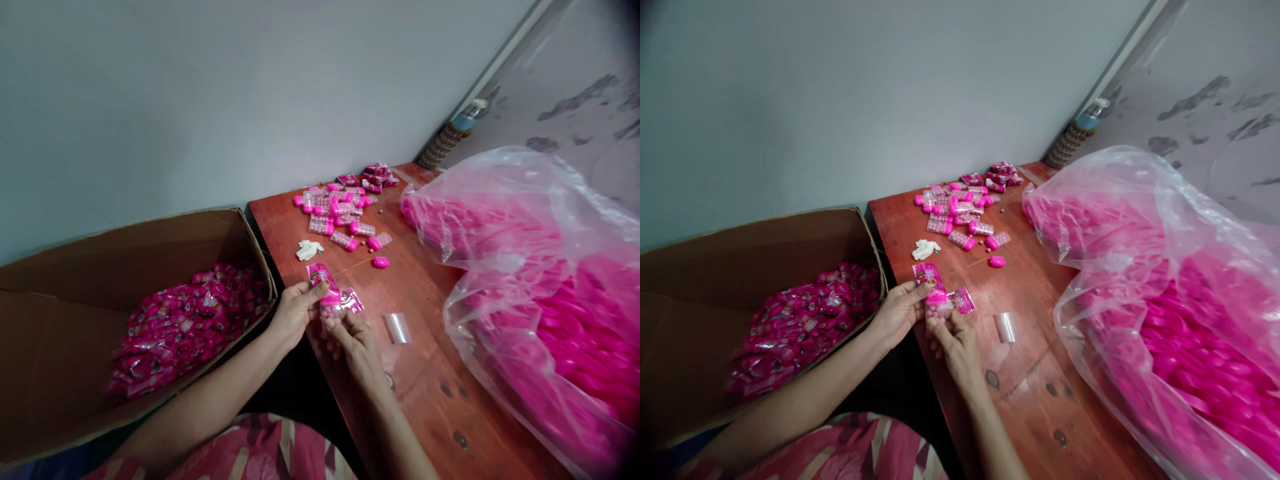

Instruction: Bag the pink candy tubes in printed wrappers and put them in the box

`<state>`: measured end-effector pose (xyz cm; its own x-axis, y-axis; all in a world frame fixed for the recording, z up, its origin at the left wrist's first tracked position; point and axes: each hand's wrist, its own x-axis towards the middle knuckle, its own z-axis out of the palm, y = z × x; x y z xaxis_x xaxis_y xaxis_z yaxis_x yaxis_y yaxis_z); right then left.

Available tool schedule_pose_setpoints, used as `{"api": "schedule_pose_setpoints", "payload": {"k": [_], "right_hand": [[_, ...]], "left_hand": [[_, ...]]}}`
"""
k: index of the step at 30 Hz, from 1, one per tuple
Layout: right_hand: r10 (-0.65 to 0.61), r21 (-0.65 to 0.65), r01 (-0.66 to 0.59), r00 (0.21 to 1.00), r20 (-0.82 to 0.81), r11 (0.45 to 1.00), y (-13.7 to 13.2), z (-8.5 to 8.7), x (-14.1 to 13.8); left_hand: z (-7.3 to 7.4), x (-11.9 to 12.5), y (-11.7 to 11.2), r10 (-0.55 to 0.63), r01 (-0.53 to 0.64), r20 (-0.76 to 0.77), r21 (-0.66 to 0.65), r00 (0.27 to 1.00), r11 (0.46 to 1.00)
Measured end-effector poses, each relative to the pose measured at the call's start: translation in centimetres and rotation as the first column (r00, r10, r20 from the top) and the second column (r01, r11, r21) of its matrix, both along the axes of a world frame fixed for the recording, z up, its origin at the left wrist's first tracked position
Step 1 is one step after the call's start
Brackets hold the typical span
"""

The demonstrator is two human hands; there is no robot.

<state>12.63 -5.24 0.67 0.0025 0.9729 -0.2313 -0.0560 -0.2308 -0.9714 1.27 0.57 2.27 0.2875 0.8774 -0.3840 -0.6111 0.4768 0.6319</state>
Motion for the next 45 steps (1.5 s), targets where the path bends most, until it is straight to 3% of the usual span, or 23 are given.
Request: {"api": "schedule_pose_setpoints", "payload": {"k": [7,11,13,18,22,26,33,37,38,40,43,45], "right_hand": [[-0.072,0.08,0.061,0.988,0.139,0.995,-0.5,-0.4,-0.4],[0.009,-0.009,-0.009,0.996,-0.085,1.0,-0.4,-0.3,-0.1],[-0.001,-0.027,-0.002,0.993,-0.122,1.0,-0.4,-0.2,0.0],[-0.13,0.076,0.124,0.988,0.081,0.989,-0.4,-0.1,-0.2],[-0.034,0.055,0.04,0.994,-0.104,0.998,-0.5,-0.1,-0.1],[0.029,0.037,-0.018,0.953,-0.302,0.999,-0.5,0.0,0.0],[-0.068,-0.01,0.069,0.935,-0.348,0.998,0.8,-0.1,-0.9],[-0.075,0.008,0.081,0.956,-0.283,0.997,1.0,0.1,-0.4],[-0.092,0.013,0.098,0.965,-0.248,0.995,1.0,0.2,0.0],[-0.135,0.025,0.142,0.974,-0.179,0.99,0.8,0.4,1.1],[-0.191,0.034,0.196,0.975,-0.117,0.98,0.6,0.3,2.4],[-0.194,0.025,0.197,0.976,-0.104,0.98,0.3,0.0,2.7]], "left_hand": [[-0.5,-0.3,0.1,-0.093,0.094,-0.085,0.013,0.992,0.995],[-0.1,-0.6,0.2,-0.254,0.261,-0.097,0.069,0.962,0.963],[0.0,-0.7,0.1,-0.312,0.326,-0.134,0.098,0.941,0.94],[-0.5,-0.2,-0.5,-0.276,0.298,-0.186,0.108,0.943,0.948],[-0.7,-0.4,-1.0,-0.318,0.322,-0.072,0.055,0.945,0.945],[-0.5,-0.8,-1.2,-0.227,0.228,-0.022,0.016,0.974,0.974],[0.1,-1.4,-2.5,-0.182,0.181,0.015,0.043,0.983,0.982],[0.6,-3.1,-2.8,0.108,-0.105,-0.024,0.108,0.994,0.989],[0.7,-3.5,-2.6,0.179,-0.17,-0.052,0.137,0.983,0.976],[0.6,-3.9,-1.6,0.226,-0.187,-0.18,0.21,0.957,0.959],[-0.3,-3.3,1.7,0.258,-0.066,-0.481,0.379,0.838,0.923],[-1.3,-2.3,4.7,0.349,0.029,-0.608,0.523,0.713,0.852]]}}
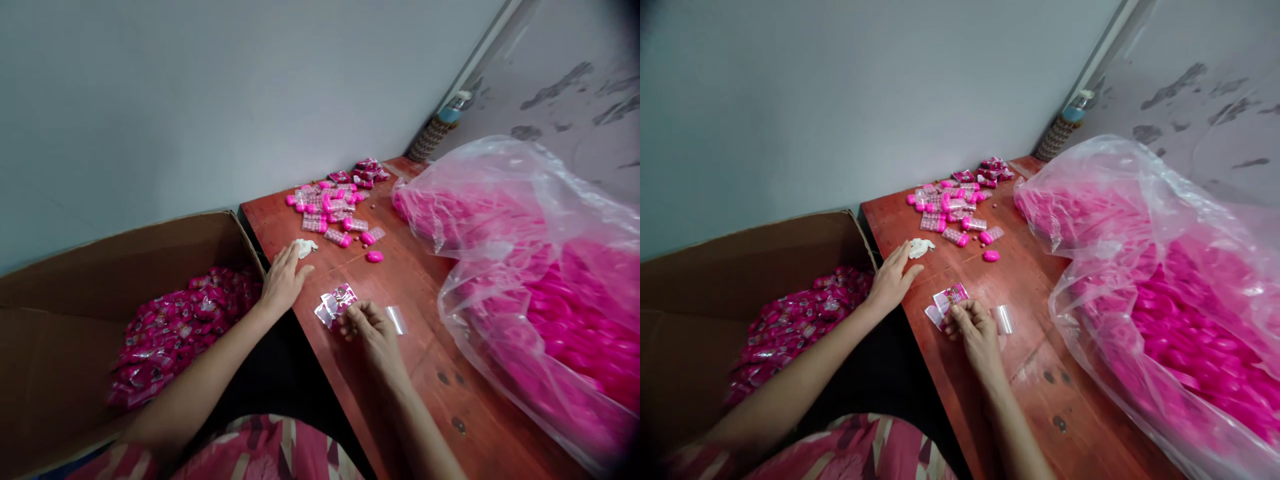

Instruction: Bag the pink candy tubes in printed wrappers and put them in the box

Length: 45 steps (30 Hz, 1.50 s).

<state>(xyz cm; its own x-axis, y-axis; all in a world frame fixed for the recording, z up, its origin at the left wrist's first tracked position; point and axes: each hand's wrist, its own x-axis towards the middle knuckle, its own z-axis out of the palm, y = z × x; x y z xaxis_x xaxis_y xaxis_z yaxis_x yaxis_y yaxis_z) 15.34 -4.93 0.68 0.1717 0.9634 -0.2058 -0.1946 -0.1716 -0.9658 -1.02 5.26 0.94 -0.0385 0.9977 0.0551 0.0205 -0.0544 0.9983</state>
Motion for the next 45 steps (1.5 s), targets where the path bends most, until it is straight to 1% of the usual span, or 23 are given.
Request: {"api": "schedule_pose_setpoints", "payload": {"k": [1,3,5,6,9,10,12,14,16,19,22,25,27,28,31,33,35,37,38,39,40,41,45], "right_hand": [[0.01,-0.006,-0.01,1.0,0.003,1.0,-0.2,-0.1,0.0],[0.025,-0.015,-0.025,1.0,0.008,1.0,-0.5,-0.4,0.0],[0.021,-0.022,-0.02,1.0,0.022,1.0,-0.8,-0.4,0.1],[0.012,-0.026,-0.012,0.999,0.033,1.0,-0.9,-0.4,0.3],[-0.021,-0.038,0.023,0.997,0.071,0.999,-0.9,-0.2,1.2],[-0.031,-0.038,0.034,0.996,0.081,0.999,-0.8,-0.1,1.6],[-0.047,-0.035,0.05,0.995,0.089,0.998,-0.7,-0.1,2.2],[-0.051,-0.033,0.054,0.995,0.088,0.998,-0.6,-0.1,2.5],[-0.046,-0.033,0.049,0.995,0.084,0.998,-0.6,-0.1,2.6],[-0.038,-0.032,0.041,0.995,0.093,0.999,-0.8,0.0,2.5],[-0.041,-0.016,0.043,0.991,0.125,0.999,-0.6,-0.1,2.3],[-0.17,0.033,0.167,0.973,0.153,0.985,0.1,-0.4,1.8],[-0.238,0.064,0.232,0.964,0.12,0.971,0.7,-0.6,1.5],[-0.233,0.067,0.228,0.969,0.082,0.971,0.9,-0.6,1.3],[-0.15,0.052,0.152,0.988,-0.035,0.987,1.5,-0.2,1.0],[-0.125,0.038,0.127,0.991,-0.052,0.991,1.8,0.4,1.1],[-0.077,0.019,0.078,0.997,-0.023,0.997,2.0,1.0,1.3],[-0.012,-0.006,0.012,1.0,0.023,1.0,2.3,1.4,1.5],[0.006,-0.018,-0.005,0.999,0.051,1.0,2.4,1.6,1.6],[0.01,-0.026,-0.008,0.997,0.081,1.0,2.5,1.6,1.7],[0.004,-0.031,-0.001,0.994,0.113,1.0,2.6,1.6,1.7],[-0.006,-0.033,0.011,0.989,0.15,0.999,2.6,1.6,1.7],[-0.003,-0.046,0.016,0.962,0.271,0.999,2.7,1.0,1.7]], "left_hand": [[-0.6,0.5,1.5,0.01,-0.005,-0.107,0.048,0.994,0.999],[-1.5,1.3,3.8,-0.001,0.019,-0.258,0.069,0.966,0.997],[-1.9,1.7,4.9,-0.004,0.023,-0.31,0.056,0.951,0.998],[-1.8,1.8,4.9,-0.004,0.021,-0.302,0.054,0.953,0.998],[-0.7,2.0,2.8,-0.061,0.072,-0.172,0.057,0.983,0.996],[-0.3,2.2,1.8,-0.115,0.121,-0.104,0.048,0.988,0.991],[0.1,2.7,-0.3,-0.269,0.269,-0.002,0.018,0.963,0.963],[-0.2,3.3,-1.9,-0.409,0.409,-0.009,0.021,0.913,0.912],[-1.0,3.8,-2.8,-0.474,0.478,-0.076,0.044,0.877,0.877],[-2.1,3.9,-2.9,-0.457,0.468,-0.132,0.07,0.88,0.881],[-2.4,3.8,-2.8,-0.432,0.449,-0.156,0.093,0.888,0.889],[-2.0,3.8,-3.3,-0.397,0.417,-0.157,0.123,0.904,0.901],[-1.5,3.8,-3.9,-0.362,0.373,-0.098,0.123,0.927,0.92],[-1.2,3.8,-4.2,-0.351,0.355,-0.058,0.116,0.935,0.928],[-0.2,3.5,-5.0,-0.325,0.322,0.068,0.048,0.943,0.945],[0.3,3.1,-5.1,-0.301,0.312,0.145,-0.059,0.943,0.948],[0.3,2.7,-5.0,-0.337,0.376,0.211,-0.179,0.917,0.909],[0.1,2.4,-4.7,-0.422,0.5,0.298,-0.273,0.856,0.822],[-0.1,2.3,-4.7,-0.448,0.55,0.346,-0.305,0.824,0.777],[-0.3,2.2,-4.7,-0.45,0.576,0.387,-0.329,0.805,0.748],[-0.5,2.2,-4.7,-0.436,0.581,0.413,-0.348,0.799,0.736],[-0.6,2.2,-4.8,-0.413,0.567,0.42,-0.362,0.808,0.74],[-0.6,1.9,-5.1,-0.362,0.487,0.346,-0.415,0.866,0.768]]}}
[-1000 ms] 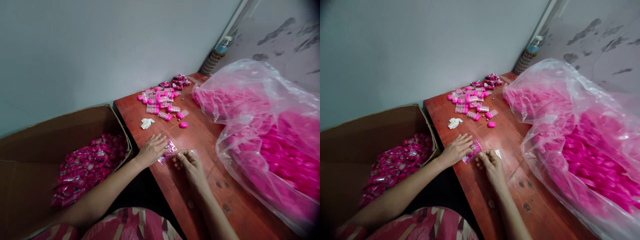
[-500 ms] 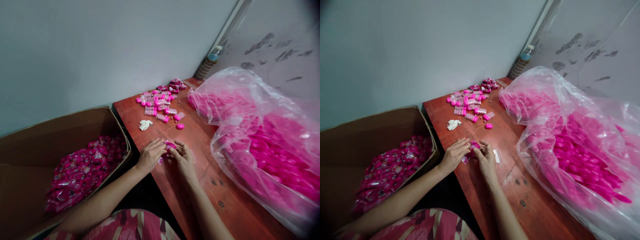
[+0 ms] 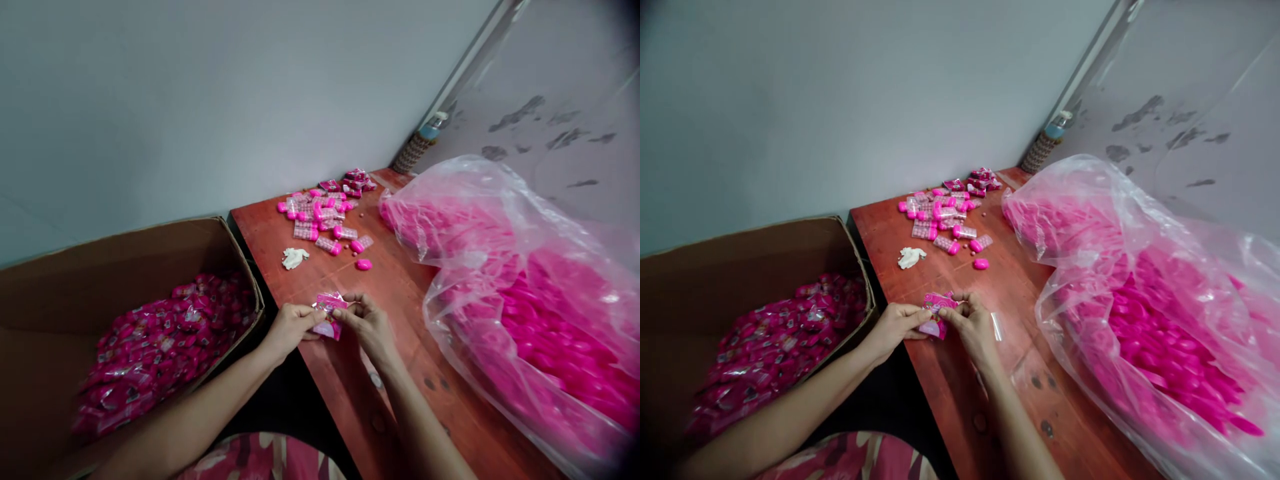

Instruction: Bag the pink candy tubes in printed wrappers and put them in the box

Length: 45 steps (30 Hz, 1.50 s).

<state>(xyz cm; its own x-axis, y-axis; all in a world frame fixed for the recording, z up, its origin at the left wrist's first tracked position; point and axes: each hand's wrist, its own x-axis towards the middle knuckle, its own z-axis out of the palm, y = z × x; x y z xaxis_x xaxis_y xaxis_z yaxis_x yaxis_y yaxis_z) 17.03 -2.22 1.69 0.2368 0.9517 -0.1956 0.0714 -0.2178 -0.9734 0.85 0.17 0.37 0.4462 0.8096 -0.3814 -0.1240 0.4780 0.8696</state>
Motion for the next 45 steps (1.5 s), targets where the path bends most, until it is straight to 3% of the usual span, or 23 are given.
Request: {"api": "schedule_pose_setpoints", "payload": {"k": [3,8,14,20,23,25,28,31,33,35,40,42,45], "right_hand": [[0.033,-0.012,-0.033,0.999,-0.025,0.999,0.2,0.0,-0.1],[0.104,-0.013,-0.106,0.992,-0.076,0.994,1.0,0.6,-0.4],[0.053,-0.007,-0.054,0.998,-0.043,0.999,1.5,0.9,-1.1],[0.008,-0.023,-0.009,0.997,-0.071,1.0,1.6,0.0,-1.2],[0.014,-0.023,-0.011,0.995,0.103,1.0,1.3,-0.9,-0.4],[0.089,-0.038,-0.081,0.913,0.398,0.996,1.3,-1.1,0.5],[0.156,-0.026,-0.203,0.656,0.738,0.979,2.9,-0.4,2.7],[0.042,0.083,-0.264,0.436,0.899,0.961,6.9,0.8,6.0],[0.048,0.013,-0.339,0.169,0.984,0.941,10.2,1.4,8.2],[0.103,-0.065,-0.397,0.074,0.992,0.916,13.1,1.6,9.9],[0.278,-0.25,-0.514,-0.023,0.96,0.821,16.3,1.1,11.6],[0.293,-0.267,-0.495,-0.025,0.956,0.827,16.3,0.9,12.0],[0.254,-0.231,-0.406,0.002,0.967,0.884,15.2,1.0,12.3]], "left_hand": [[0.2,-0.4,0.0,0.043,-0.044,-0.032,-0.014,0.999,0.999],[0.7,-0.8,0.3,0.021,-0.016,0.124,-0.041,0.992,0.999],[0.8,-1.0,0.7,0.03,0.008,0.251,-0.149,0.967,0.989],[-0.3,-1.0,0.9,0.083,-0.081,0.079,-0.028,0.993,0.996],[-0.4,-1.4,1.1,0.14,-0.14,0.001,-0.027,0.99,0.99],[-0.3,-1.8,1.3,0.165,-0.164,0.002,-0.078,0.986,0.983],[-0.1,-2.2,1.3,0.166,-0.159,0.035,-0.157,0.986,0.975],[0.0,-2.1,1.1,0.178,-0.159,0.074,-0.207,0.981,0.965],[0.0,-2.0,1.0,0.205,-0.18,0.087,-0.237,0.975,0.955],[0.0,-1.8,1.0,0.237,-0.205,0.094,-0.267,0.967,0.942],[0.4,-1.7,1.4,0.377,-0.31,0.128,-0.363,0.918,0.879],[0.6,-1.8,1.7,0.443,-0.358,0.137,-0.404,0.886,0.841],[0.7,-1.7,2.1,0.493,-0.383,0.181,-0.427,0.851,0.819]]}}
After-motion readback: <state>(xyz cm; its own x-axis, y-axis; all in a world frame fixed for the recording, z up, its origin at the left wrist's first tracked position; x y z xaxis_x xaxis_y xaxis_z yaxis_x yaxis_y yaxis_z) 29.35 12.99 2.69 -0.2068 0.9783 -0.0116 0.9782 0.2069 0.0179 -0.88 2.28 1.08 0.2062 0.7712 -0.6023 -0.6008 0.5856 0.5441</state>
